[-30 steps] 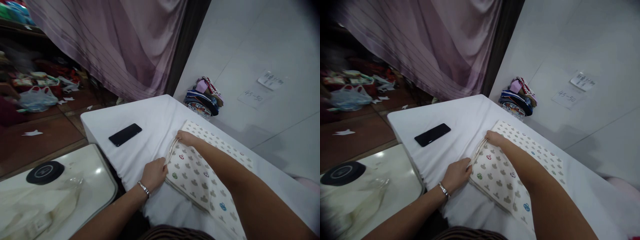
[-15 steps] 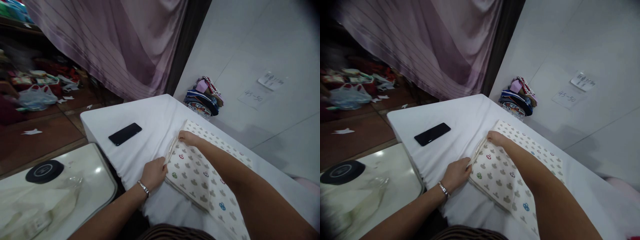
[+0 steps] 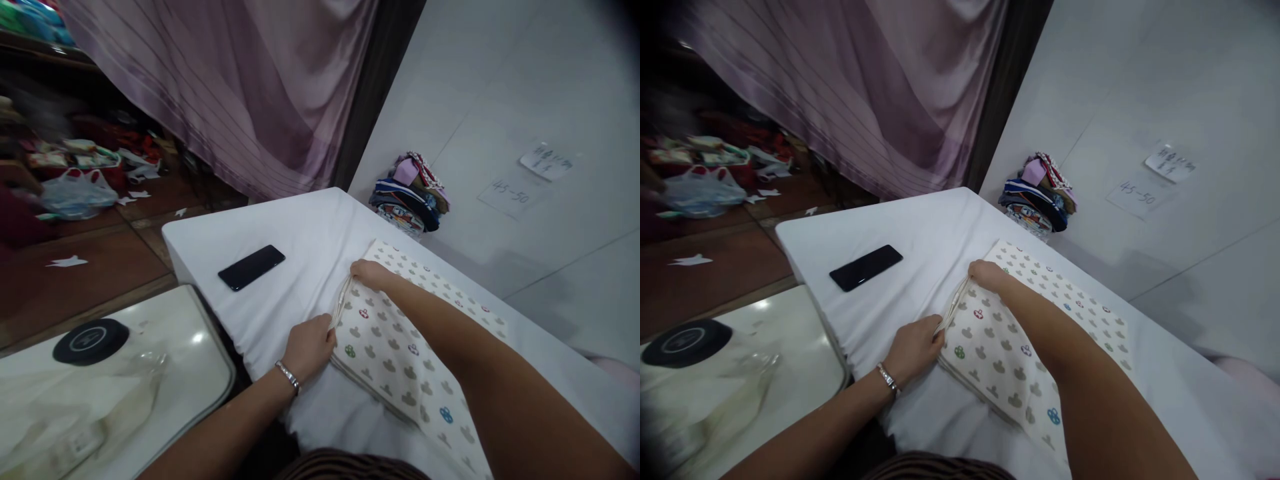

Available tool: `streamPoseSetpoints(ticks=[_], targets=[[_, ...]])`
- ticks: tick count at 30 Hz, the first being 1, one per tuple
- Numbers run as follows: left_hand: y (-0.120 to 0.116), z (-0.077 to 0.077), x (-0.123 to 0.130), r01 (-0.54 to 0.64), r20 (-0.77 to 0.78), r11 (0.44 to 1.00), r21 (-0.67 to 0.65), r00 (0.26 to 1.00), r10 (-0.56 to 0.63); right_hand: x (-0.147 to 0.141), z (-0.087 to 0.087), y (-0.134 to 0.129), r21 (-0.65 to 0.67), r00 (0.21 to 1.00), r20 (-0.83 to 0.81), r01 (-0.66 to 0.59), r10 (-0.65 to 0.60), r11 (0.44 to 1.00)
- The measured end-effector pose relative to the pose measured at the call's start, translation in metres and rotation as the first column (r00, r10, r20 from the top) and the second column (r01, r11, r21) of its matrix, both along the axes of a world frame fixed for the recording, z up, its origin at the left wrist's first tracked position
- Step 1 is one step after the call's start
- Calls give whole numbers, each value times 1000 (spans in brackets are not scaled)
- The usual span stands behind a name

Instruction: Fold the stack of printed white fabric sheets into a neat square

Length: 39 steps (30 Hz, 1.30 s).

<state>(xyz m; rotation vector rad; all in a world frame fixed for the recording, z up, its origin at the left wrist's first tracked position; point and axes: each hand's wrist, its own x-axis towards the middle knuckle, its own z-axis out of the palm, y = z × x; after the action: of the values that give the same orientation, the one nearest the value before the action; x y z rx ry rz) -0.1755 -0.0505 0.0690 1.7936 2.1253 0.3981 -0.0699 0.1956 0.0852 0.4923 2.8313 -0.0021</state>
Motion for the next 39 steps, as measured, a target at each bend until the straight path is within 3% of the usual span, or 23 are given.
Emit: streamPoseSetpoints(ticks=[17, 22, 25, 29, 32, 39], targets=[[0, 2, 1, -5, 12, 1000, -8, 1000, 5, 0, 1, -2, 20, 1000, 11, 9, -10, 1000], [0, 5, 1, -12, 22, 1000, -26, 1000, 12, 4, 2, -3, 57, 995, -15, 103, -102, 993], [0, 5, 1, -21, 29, 999, -33, 999, 22, 6, 6, -6, 70, 993, 0, 114, -115, 991], [-1, 3, 1, -10, 23, 1000, -6, 1000, 10, 12, 16, -9, 89, 999, 30, 17, -20, 996], [-1, 4, 2, -14, 28, 1000, -3, 999, 14, 13, 20, -8, 105, 996, 70, 54, -61, 993], [-1, 8, 2, -23, 32, 999, -43, 999, 24, -5, 8, 1, 103, 986, 106, 121, -132, 987]])
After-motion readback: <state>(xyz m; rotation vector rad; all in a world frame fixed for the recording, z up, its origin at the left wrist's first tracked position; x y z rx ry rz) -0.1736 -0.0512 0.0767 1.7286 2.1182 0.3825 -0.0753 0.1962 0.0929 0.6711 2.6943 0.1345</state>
